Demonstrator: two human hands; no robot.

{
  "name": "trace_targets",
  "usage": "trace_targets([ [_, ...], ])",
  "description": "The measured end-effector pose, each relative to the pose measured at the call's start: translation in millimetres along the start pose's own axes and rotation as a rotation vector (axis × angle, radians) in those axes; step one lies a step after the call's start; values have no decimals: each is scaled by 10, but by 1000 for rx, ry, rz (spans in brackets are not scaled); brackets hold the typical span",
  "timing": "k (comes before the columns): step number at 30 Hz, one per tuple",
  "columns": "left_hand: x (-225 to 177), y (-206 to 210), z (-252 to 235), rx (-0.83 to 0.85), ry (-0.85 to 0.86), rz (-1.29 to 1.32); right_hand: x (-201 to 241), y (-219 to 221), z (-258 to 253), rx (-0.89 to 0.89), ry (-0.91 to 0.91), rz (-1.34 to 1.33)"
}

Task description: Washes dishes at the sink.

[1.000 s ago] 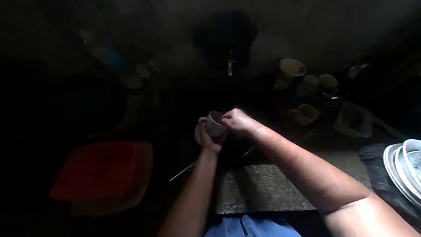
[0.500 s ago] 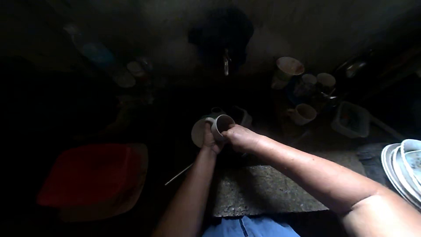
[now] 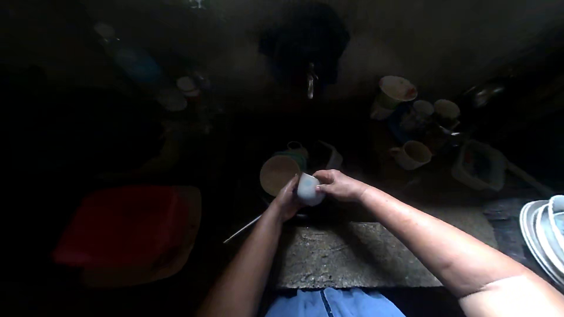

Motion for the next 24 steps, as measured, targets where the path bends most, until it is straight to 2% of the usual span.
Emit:
trace_targets([
  [2,-21,-18,1,0,12,-79,-120,-30,-57,-11,-23,-50],
  [5,-18,-55,-63,-103,-21,-173,-167,-79,-154,-11,-13,-50],
  [12,1,-194,-185,-385,-57,-394,-272,90,-296,187,266,66],
  [18,54,-202,-225,-377,-9,-526,-364,92,-404,234,451,231],
  [22,79,-218,-262,-307,-1,-590,-236,196,-477,313,665,402],
  [24,57,-192,-258,-275,-20,-647,-149,252,-446,287,633,366],
])
Point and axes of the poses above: each hand's wrist, its own z-axis away from the middle knuckle, its own y-axis out of the palm, x = y × z, the point moved 2 cm from there along -z, towards the middle knuckle, and after that the axes turned 11 degrees about x, right-handed, at the moved point
